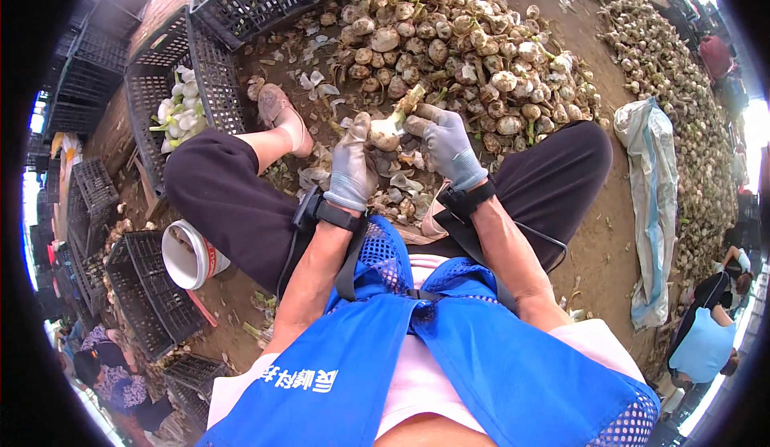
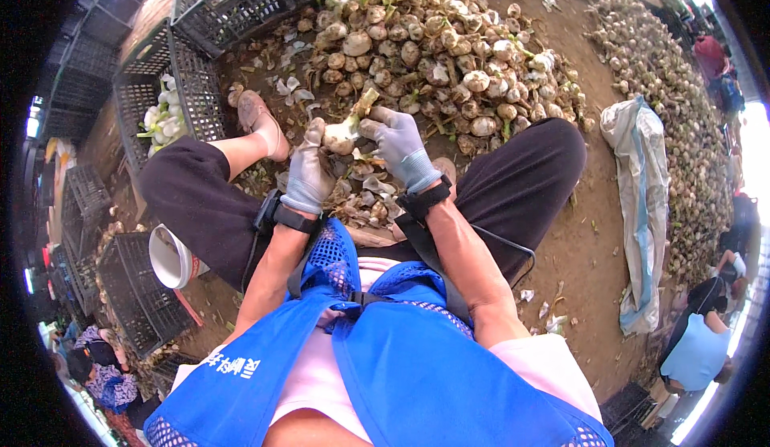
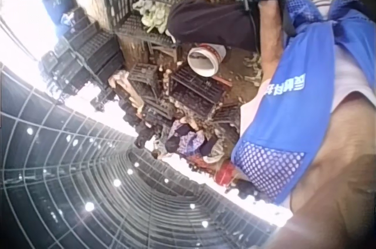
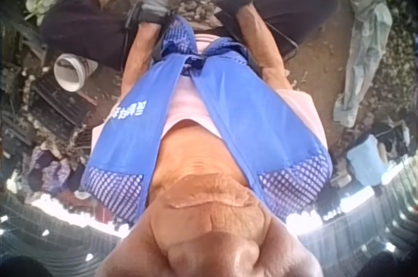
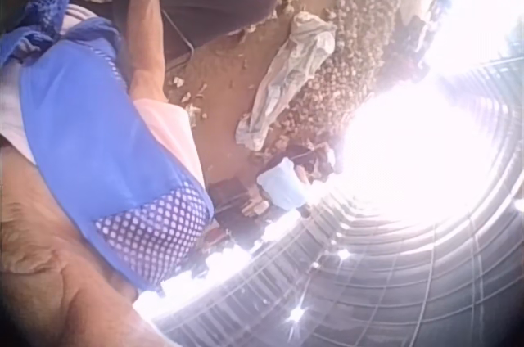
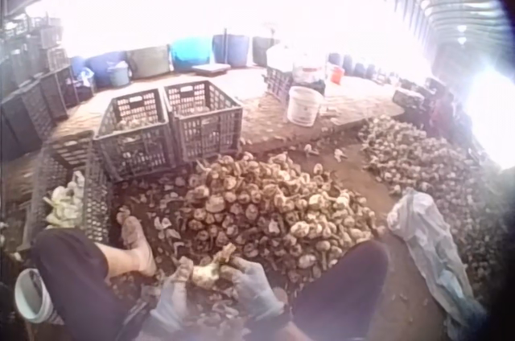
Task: The person is sitting on the ground and peeling garlic bulbs from a large pile, removing the outer skins and stalks.
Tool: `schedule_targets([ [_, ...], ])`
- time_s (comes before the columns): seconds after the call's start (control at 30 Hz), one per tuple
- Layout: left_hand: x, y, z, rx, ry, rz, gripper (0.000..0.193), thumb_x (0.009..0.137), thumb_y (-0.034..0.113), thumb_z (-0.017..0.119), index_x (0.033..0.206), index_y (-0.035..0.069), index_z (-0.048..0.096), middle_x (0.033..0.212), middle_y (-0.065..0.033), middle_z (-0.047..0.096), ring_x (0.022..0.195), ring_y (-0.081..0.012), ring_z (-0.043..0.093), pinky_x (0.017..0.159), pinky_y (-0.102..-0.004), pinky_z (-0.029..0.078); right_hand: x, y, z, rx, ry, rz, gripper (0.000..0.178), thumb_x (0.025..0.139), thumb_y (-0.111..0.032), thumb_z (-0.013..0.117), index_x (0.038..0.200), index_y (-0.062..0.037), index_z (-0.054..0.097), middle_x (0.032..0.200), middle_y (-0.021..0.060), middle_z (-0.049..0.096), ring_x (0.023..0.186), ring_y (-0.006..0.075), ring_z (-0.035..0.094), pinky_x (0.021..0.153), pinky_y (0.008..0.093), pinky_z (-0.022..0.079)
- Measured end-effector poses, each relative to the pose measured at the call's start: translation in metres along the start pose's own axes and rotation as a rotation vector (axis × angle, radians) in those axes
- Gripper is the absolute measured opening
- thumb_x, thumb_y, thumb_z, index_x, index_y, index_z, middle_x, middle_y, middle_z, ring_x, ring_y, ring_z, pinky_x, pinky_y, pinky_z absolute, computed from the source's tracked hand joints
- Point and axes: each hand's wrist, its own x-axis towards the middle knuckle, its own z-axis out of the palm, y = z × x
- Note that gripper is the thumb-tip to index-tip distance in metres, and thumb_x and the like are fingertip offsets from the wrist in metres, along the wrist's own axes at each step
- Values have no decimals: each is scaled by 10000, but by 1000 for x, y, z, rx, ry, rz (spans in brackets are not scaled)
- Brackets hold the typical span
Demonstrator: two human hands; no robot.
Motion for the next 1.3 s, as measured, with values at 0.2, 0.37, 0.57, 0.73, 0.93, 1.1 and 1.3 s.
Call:
schedule_targets([
  [0.2, 7, 0, 6, 549, 11, 351, 319, 866, 352, 563, 946, 44, 583, 838, -13, 591, 702, -82, 545, 664, -223, 458, -7, -2, -12, 222, -36, 98, 221, 812, -17, 542, 1026, 31, 572, 864, 71, 632, 705, 130, 603, 585, 255, 504],
  [0.37, 6, -9, 1, 614, 55, 363, 337, 886, 385, 501, 821, 66, 587, 720, -4, 587, 598, -57, 509, 537, -186, 406, 2, 33, -18, 120, -80, 60, 182, 732, 21, 553, 899, 48, 620, 836, 66, 638, 684, 117, 589, 580, 242, 482],
  [0.57, 12, -8, -10, -264, 12, -607, 530, 863, 588, 306, 863, 138, 585, 570, -60, 579, 366, -125, 467, 299, -219, 324, 24, 41, -5, -773, 156, -397, 190, 714, -10, 521, 875, 8, 620, 833, 40, 624, 705, 101, 567, 605, 246, 456],
  [0.73, 5, 1, -8, -12, -83, -475, 595, 832, 667, 301, 878, 145, 582, 625, -63, 583, 372, -115, 471, 303, -206, 303, -3, 10, -14, 88, -208, 193, 272, 757, -2, 557, 1027, 19, 584, 938, 64, 628, 805, 128, 595, 683, 255, 492],
  [0.93, -4, -3, 16, 755, -61, 673, 469, 833, 336, 611, 1141, 11, 472, 914, -37, 573, 735, -114, 566, 618, -218, 476, -14, 0, -7, 515, -199, 247, 244, 769, 35, 542, 1009, 55, 582, 952, 96, 634, 820, 143, 614, 720, 275, 510],
  [1.1, -13, 7, 2, 293, -24, -19, 436, 897, 475, 367, 964, 103, 584, 656, -30, 586, 385, -60, 412, 326, -176, 295, -11, 1, -19, -51, -250, 164, 197, 763, 42, 532, 933, 34, 630, 903, 66, 647, 785, 147, 614, 689, 265, 500],
  [1.3, 8, -2, -10, 370, -30, -111, 413, 912, 445, 389, 914, 92, 604, 663, -48, 595, 497, -98, 520, 410, -235, 408, -8, 7, -23, 24, -204, 163, 193, 726, 19, 568, 905, 27, 643, 846, 58, 647, 758, 120, 604, 685, 248, 476],
])
